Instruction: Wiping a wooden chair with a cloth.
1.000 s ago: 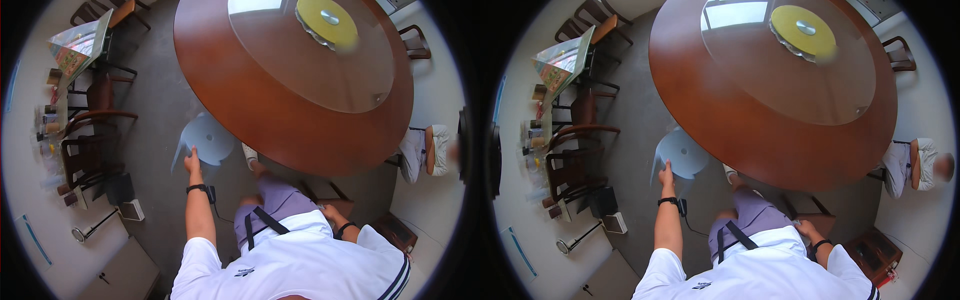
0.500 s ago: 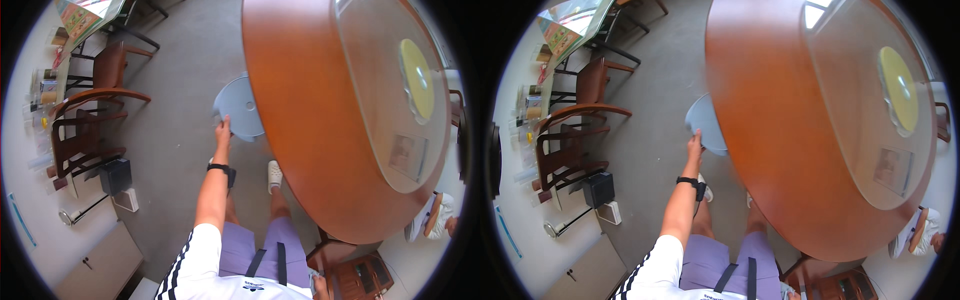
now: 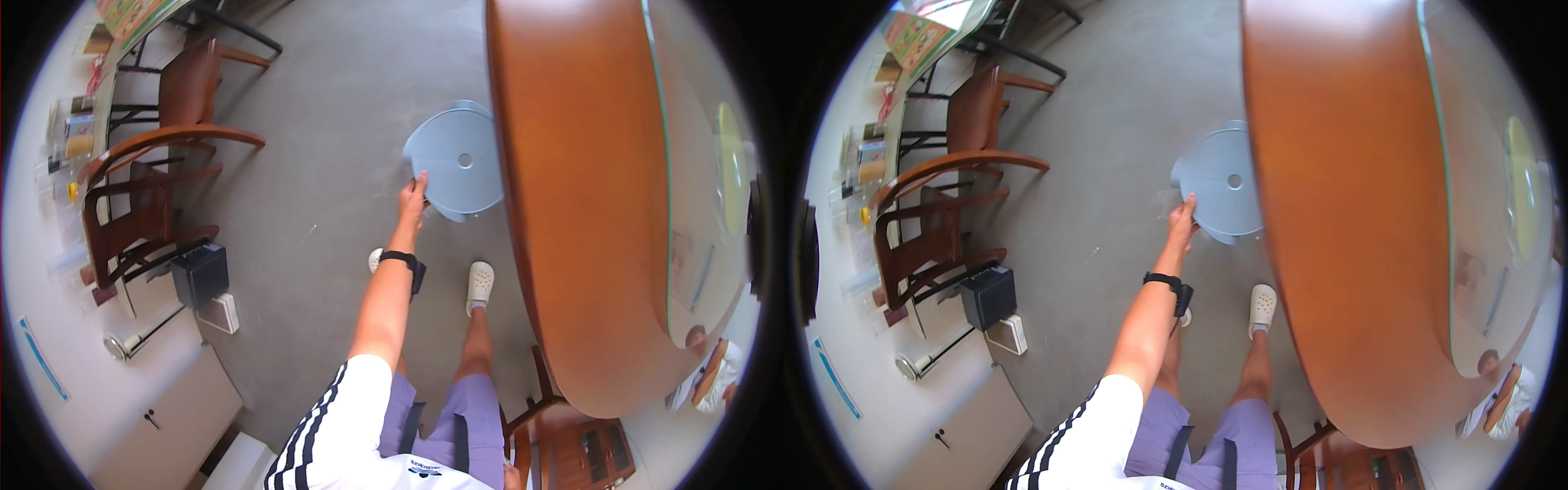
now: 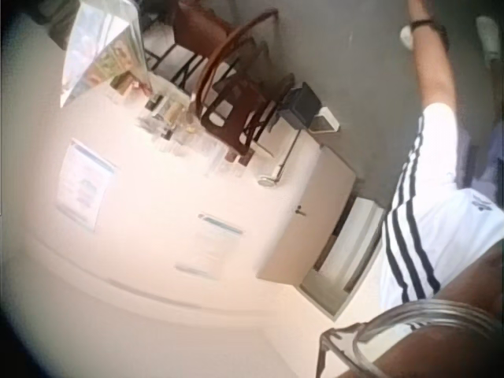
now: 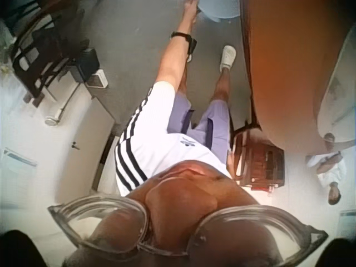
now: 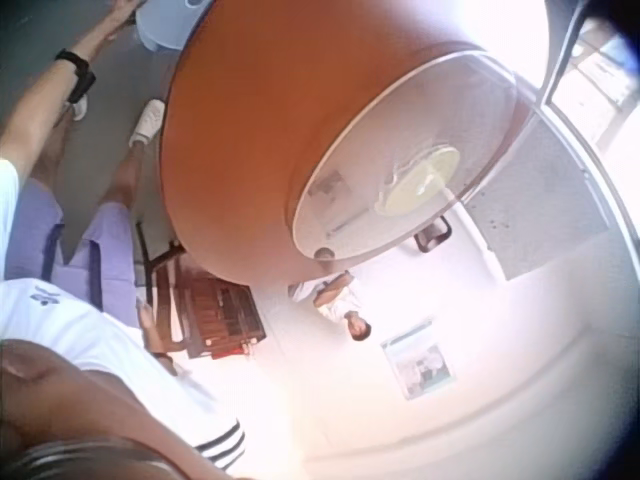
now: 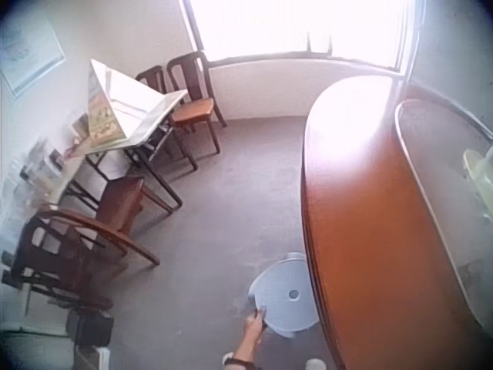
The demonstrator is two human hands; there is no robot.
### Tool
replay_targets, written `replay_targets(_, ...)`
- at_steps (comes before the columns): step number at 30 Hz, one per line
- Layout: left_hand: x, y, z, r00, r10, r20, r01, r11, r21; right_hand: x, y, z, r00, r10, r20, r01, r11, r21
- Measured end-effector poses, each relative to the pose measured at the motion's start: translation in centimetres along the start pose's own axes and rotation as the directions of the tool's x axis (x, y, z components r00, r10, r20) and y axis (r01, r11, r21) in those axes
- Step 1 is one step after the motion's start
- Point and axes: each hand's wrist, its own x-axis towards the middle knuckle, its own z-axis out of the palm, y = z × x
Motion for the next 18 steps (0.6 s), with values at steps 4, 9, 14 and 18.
replay_targets(4, 0.9, -0.9, 0.9, 0.999, -0.036, -0.017, 0.036, 0.999, -0.015, 3.0, -2.5, -1.3, 0.992, -0.105, -0.075, 0.102, 0.994, -0.044)
replay_targets(9, 0.7, -0.2, 0.7, 0.999, -0.034, 0.016, 0.035, 0.998, -0.054, 2.5, -4.3, -2.9, 0.958, -0.199, -0.204, 0.185, 0.979, -0.085)
replay_targets(14, -0.1, 1.3, 0.9, 0.968, -0.251, -0.013, 0.252, 0.967, 0.046, -3.4, -21.2, -3.0, 0.916, -0.205, -0.345, 0.181, 0.978, -0.1)
replay_targets(18, -3.1, -0.6, -3.2, 0.988, -0.154, 0.006, 0.152, 0.982, 0.115, 0.0, -23.9, -4.0, 0.85, -0.316, -0.421, 0.351, 0.936, 0.007)
